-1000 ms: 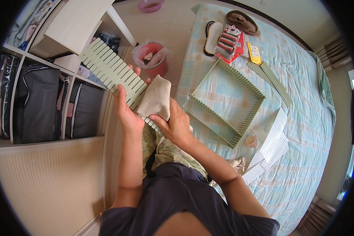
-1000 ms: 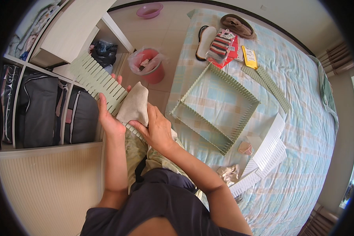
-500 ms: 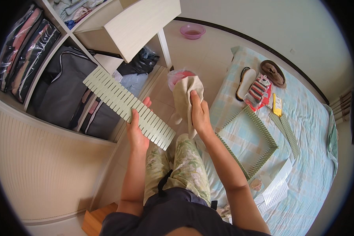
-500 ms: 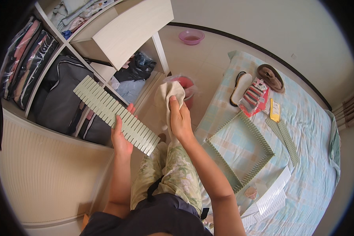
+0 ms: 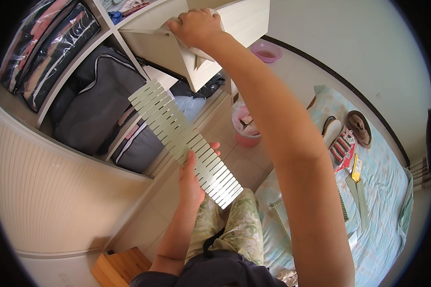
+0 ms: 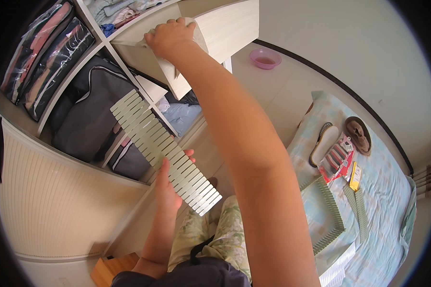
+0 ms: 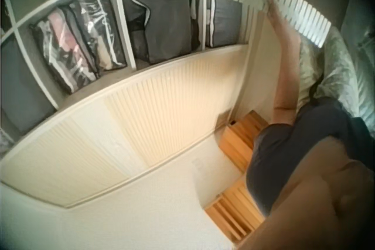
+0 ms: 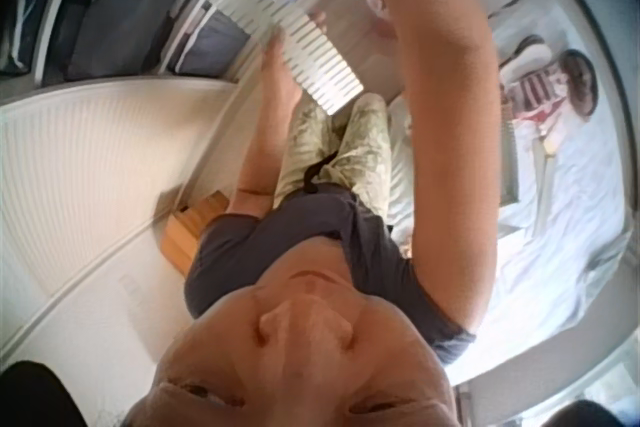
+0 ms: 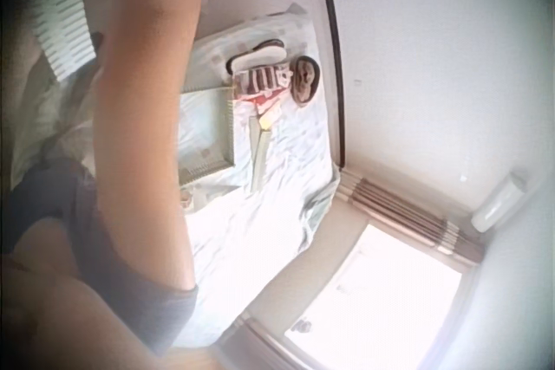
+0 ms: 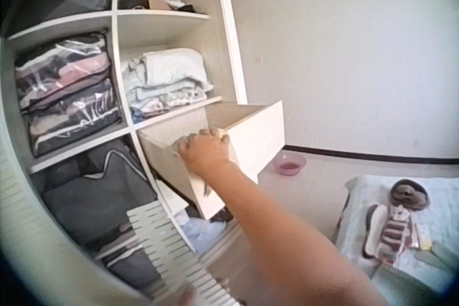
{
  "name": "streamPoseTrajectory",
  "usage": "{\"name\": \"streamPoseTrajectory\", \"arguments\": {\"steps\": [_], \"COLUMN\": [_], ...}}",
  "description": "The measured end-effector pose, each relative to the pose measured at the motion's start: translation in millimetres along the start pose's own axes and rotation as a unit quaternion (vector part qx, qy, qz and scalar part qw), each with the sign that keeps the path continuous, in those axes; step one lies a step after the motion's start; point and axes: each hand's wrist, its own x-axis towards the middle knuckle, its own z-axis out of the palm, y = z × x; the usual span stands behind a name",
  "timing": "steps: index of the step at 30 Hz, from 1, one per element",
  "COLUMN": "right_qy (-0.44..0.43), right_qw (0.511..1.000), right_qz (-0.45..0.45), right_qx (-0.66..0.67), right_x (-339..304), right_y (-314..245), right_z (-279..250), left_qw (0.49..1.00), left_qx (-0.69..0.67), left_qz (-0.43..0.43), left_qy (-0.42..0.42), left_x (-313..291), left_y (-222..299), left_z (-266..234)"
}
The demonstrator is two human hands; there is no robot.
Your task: The person wipes plastic drawer divider strips with a cloth and assembles them into a grid-like frame on a bed.
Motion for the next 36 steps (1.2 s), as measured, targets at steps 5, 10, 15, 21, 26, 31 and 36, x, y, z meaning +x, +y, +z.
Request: {"name": "streamPoseTrajectory", "arguments": {"steps": [5,10,15,21,26,31,36], "right_qy": [0.198,0.061,-0.016,-0.073,-0.101,-0.153,0.053], "right_qw": [0.972,0.961,0.918,0.845,0.919,0.917,0.861], "right_qz": [-0.117,-0.029,0.215,0.423,0.373,0.360,0.505], "right_qx": [0.050,0.268,0.334,0.318,0.075,0.081,-0.033], "right_x": [-50,-191,-362,-485,-554,-574,-619], "right_y": [13,38,60,56,66,55,105], "right_z": [-22,-81,-109,-147,-168,-167,-187], "left_qw": [1.000,0.998,0.986,0.969,0.962,0.948,0.958], "left_qx": [-0.001,-0.014,-0.059,0.012,0.032,0.113,0.100], "left_qz": [-0.011,-0.052,-0.137,-0.200,-0.257,-0.291,-0.266], "left_qy": [-0.012,-0.018,-0.072,-0.144,-0.084,-0.069,-0.042], "left_x": [-6,-23,-44,-86,-74,-59,-40], "left_y": [-15,-32,-88,-165,-184,-184,-176], "left_z": [-6,7,27,68,69,74,38]}}
